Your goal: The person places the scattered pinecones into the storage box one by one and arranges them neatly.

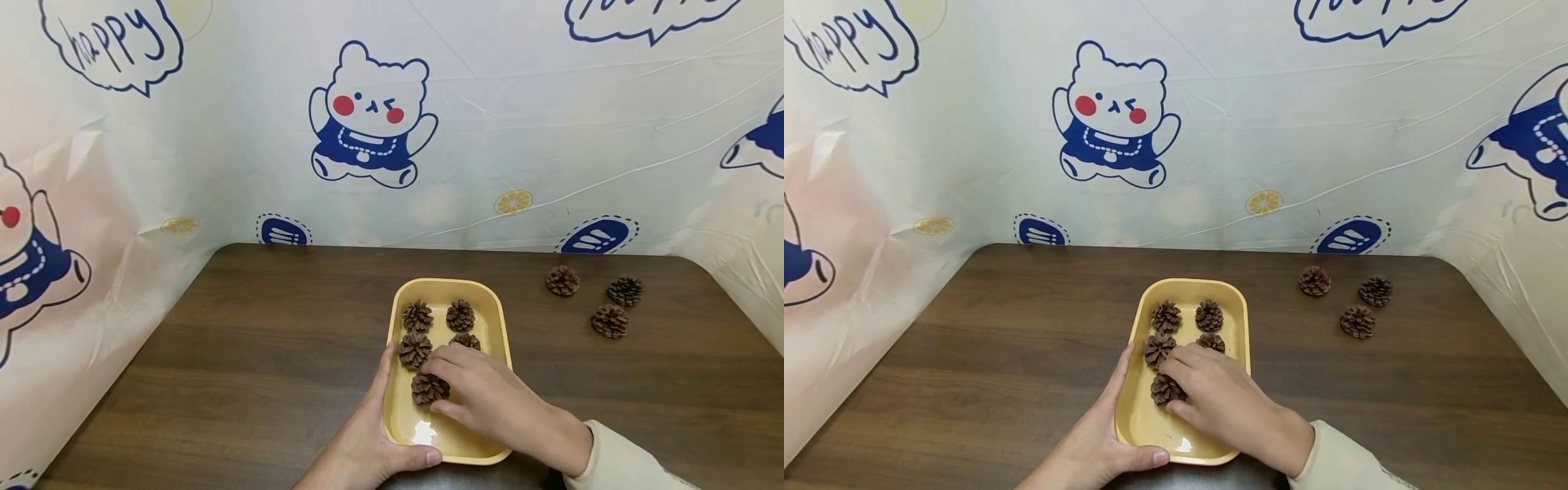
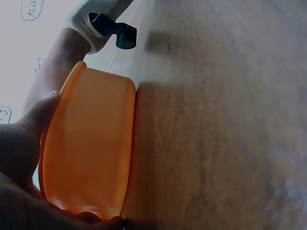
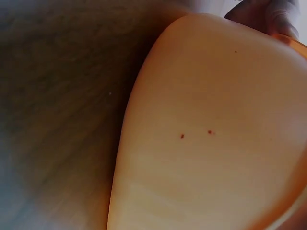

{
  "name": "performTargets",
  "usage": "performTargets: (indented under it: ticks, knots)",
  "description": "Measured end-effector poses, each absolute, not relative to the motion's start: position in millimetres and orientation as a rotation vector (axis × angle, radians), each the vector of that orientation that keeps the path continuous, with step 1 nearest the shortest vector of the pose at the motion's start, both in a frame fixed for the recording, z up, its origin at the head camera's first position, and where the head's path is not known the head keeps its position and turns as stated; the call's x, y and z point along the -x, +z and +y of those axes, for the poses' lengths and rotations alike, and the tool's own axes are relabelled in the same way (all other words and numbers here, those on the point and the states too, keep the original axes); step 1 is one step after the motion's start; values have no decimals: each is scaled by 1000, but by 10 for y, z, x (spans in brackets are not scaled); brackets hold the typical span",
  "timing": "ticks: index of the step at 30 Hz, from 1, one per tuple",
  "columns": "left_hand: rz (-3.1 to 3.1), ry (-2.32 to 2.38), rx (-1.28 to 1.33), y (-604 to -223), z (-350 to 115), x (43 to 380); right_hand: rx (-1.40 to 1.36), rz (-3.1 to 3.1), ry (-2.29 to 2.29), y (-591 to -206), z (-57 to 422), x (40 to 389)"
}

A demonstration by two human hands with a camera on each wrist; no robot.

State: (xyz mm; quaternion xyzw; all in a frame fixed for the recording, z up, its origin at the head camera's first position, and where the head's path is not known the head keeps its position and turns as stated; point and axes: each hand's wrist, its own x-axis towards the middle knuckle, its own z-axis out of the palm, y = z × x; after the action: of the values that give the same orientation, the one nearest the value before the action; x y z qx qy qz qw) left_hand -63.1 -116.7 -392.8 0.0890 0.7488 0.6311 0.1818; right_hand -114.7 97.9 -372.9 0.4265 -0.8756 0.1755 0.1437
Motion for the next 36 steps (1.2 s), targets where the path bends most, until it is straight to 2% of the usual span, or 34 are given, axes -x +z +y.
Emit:
performTargets:
  ticks: [36]
  knots:
    - [2122,1754,-250,-3918,-1177,634,-1217,-2686,541,-3792,754,1180]
